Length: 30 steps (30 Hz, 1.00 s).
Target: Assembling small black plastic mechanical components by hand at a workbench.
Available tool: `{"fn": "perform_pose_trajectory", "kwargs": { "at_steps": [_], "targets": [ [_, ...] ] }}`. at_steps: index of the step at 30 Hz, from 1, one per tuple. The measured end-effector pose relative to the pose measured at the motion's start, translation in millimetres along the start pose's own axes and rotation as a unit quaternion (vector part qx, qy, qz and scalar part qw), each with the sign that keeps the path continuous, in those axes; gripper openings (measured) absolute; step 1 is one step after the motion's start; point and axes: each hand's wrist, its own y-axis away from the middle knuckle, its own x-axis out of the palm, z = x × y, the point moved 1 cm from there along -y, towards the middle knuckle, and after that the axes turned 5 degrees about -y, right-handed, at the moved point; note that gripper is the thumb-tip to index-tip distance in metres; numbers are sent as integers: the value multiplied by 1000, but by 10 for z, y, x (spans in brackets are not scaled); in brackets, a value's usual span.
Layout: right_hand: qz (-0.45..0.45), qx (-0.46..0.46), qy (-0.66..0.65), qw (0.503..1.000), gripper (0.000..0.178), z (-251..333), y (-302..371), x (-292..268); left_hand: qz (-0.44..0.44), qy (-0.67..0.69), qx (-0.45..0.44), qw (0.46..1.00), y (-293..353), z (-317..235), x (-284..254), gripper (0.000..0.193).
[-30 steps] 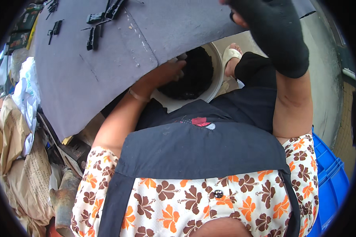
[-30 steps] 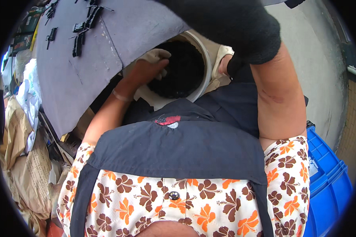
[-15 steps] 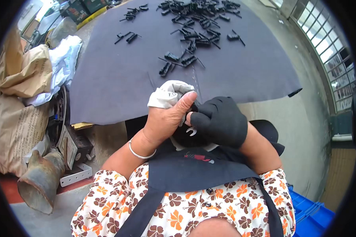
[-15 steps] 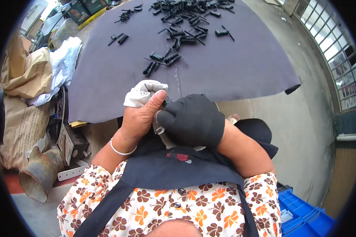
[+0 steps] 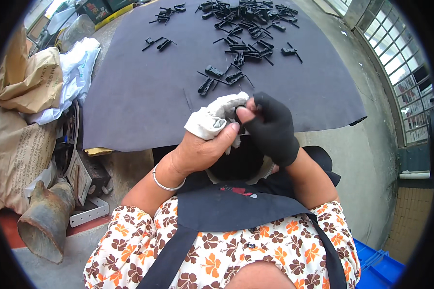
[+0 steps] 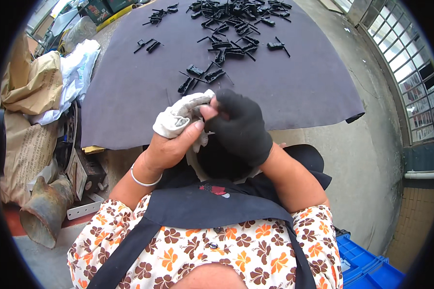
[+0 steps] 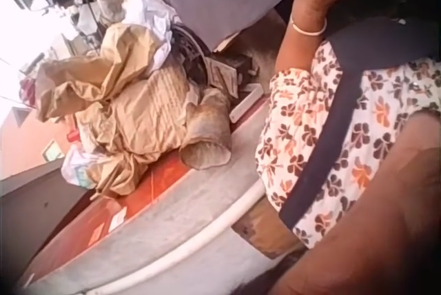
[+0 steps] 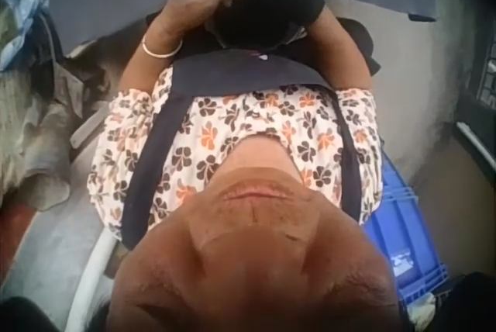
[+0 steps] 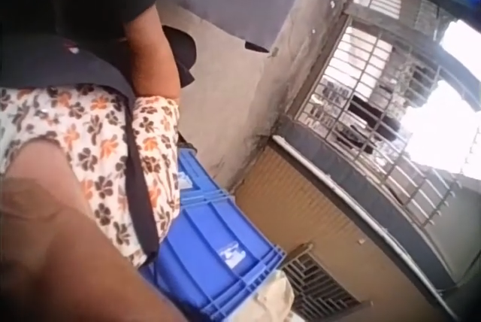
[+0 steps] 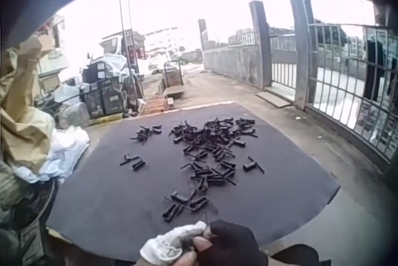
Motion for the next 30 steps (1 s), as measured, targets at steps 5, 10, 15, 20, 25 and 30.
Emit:
{"fn": "perform_pose_trajectory", "kwargs": {
  "at_steps": [5, 10, 15, 20, 25, 30],
  "targets": [
    [71, 79, -106, 989, 9, 13, -79, -56, -24, -56, 37, 997, -58, 55, -33, 33],
    [139, 65, 52, 987, 18, 9, -71, -60, -98, -186, 159, 965, -73, 208, -4, 33],
    [114, 68, 55, 990, 20, -93, -43, -24, -115, -358, 185, 908, -36, 87, 48, 33],
    [77, 31, 29, 996, 20, -134, 19, 79, -103, -426, 154, 886, 39, 73, 71, 37],
    [82, 84, 4, 993, 23, -182, 5, 89, -119, -445, 160, 873, 47, 9, 84, 37],
    [100, 183, -45, 977, 26, -30, -23, 68, -123, -218, 109, 962, 37, 173, 40, 33]
  ]
}}
